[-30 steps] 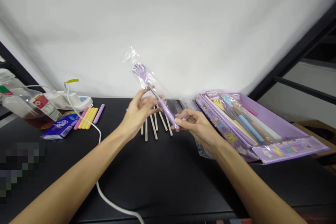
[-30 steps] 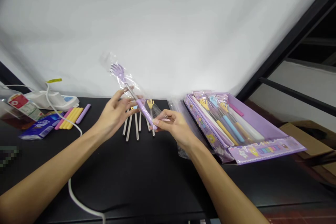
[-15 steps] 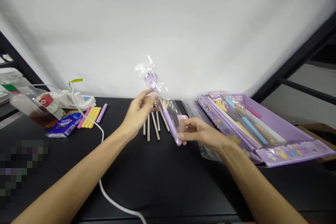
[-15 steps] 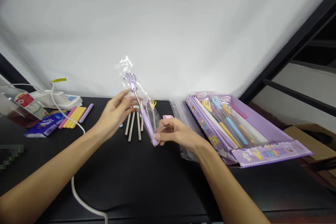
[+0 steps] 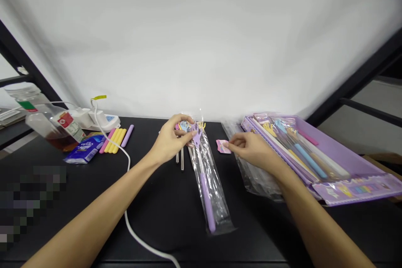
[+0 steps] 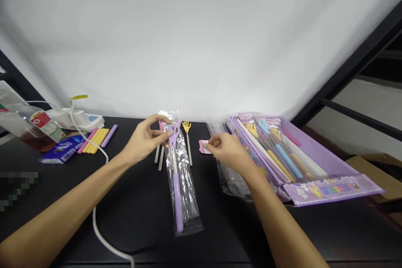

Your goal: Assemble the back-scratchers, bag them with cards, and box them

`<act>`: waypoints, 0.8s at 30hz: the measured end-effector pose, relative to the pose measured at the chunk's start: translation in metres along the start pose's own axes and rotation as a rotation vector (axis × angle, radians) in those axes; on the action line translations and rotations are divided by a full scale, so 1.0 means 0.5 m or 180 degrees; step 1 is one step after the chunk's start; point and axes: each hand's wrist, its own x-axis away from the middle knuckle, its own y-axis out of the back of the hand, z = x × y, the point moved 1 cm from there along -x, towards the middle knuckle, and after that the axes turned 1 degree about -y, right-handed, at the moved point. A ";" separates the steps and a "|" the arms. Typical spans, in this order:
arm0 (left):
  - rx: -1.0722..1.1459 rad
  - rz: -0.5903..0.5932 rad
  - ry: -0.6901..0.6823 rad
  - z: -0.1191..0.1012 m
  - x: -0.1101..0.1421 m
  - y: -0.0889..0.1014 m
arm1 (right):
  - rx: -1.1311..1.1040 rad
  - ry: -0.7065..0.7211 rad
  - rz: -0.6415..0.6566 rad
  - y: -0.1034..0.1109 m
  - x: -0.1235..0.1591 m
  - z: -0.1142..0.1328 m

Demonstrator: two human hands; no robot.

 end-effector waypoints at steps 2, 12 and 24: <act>-0.0007 0.0159 0.0132 0.001 0.005 0.001 | 0.0875 -0.0169 -0.0355 0.001 -0.021 0.002; 0.0223 0.0605 0.0253 0.012 0.037 0.000 | 0.1665 -0.0275 -0.0485 -0.047 -0.041 0.000; -0.0362 0.0692 -0.0138 0.021 0.051 -0.008 | 0.1442 -0.0251 -0.0682 -0.051 -0.033 -0.019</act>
